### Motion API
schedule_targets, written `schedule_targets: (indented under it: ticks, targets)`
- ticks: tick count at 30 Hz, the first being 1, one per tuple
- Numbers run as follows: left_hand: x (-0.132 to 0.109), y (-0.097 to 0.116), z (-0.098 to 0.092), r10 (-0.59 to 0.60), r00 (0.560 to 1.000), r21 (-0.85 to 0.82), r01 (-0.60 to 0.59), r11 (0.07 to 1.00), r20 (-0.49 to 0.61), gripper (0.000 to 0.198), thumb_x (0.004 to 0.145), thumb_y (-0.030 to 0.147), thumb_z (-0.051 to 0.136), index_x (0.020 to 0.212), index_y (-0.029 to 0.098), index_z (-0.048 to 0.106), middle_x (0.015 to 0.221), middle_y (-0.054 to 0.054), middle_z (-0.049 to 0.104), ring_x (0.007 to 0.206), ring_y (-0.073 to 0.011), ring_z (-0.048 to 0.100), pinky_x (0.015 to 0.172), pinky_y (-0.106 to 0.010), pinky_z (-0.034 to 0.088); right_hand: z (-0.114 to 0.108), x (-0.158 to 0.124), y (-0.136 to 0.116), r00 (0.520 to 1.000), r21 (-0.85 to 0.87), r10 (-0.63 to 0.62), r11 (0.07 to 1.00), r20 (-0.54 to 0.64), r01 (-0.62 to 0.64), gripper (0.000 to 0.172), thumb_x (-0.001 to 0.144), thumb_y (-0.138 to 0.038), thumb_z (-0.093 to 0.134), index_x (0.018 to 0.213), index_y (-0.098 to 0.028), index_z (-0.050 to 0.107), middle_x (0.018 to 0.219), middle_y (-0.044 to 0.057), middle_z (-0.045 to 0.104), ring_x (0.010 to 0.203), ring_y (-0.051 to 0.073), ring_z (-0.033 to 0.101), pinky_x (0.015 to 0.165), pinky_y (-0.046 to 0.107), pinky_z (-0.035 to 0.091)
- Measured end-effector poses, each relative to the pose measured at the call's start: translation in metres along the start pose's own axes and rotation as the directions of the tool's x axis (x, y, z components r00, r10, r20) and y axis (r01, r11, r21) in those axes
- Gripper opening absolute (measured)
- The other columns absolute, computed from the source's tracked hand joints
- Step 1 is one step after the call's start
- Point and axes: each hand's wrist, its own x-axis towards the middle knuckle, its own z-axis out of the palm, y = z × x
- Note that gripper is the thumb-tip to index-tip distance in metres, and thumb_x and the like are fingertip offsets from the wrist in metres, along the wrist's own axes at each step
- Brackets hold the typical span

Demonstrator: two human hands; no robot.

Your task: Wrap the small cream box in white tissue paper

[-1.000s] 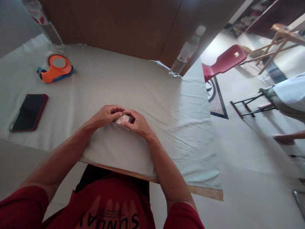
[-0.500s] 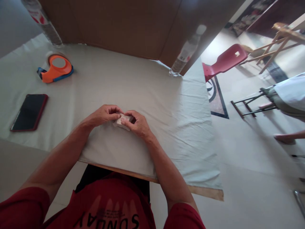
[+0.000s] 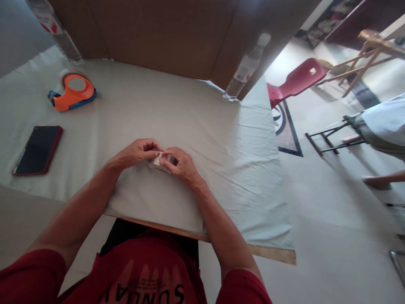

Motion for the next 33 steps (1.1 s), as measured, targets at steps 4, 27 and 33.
schedule_targets:
  ticks: [4,27,33]
  targets:
    - [0.0003,-0.0018,-0.0004,-0.005,1.0,0.0,0.005,1.0,0.002,0.021,0.078,0.032,0.064,0.09,0.015,0.067,0.072,0.001,0.061,0.061,-0.0089,0.051,0.057,-0.021,0.037,0.001,-0.0008,0.0015,1.0,0.003,0.005,1.0,-0.022,-0.005,0.021,0.087,-0.04,0.068,0.1,-0.023,0.07,0.102,0.006,0.074,0.094,0.018,0.068,0.087,0.032,0.051]
    - [0.0002,-0.0027,0.0001,0.024,1.0,-0.021,-0.025,0.999,-0.005,0.022,0.077,0.03,0.065,0.094,0.016,0.067,0.076,0.0,0.063,0.065,-0.0095,0.054,0.059,-0.021,0.042,0.0026,-0.0016,0.0049,0.99,-0.182,-0.142,0.973,0.006,0.141,0.025,0.097,-0.038,0.057,0.108,-0.023,0.074,0.112,0.01,0.074,0.105,0.021,0.068,0.097,0.039,0.054]
    - [0.0009,-0.0039,-0.0029,0.016,1.0,-0.023,-0.016,1.0,-0.006,0.023,0.078,0.035,0.064,0.09,0.015,0.068,0.079,-0.003,0.067,0.069,-0.0116,0.059,0.063,-0.023,0.046,0.0034,-0.0016,0.0086,0.99,-0.179,-0.136,0.974,0.026,0.139,0.026,0.097,-0.038,0.056,0.109,-0.025,0.075,0.114,0.009,0.074,0.108,0.021,0.068,0.099,0.039,0.053]
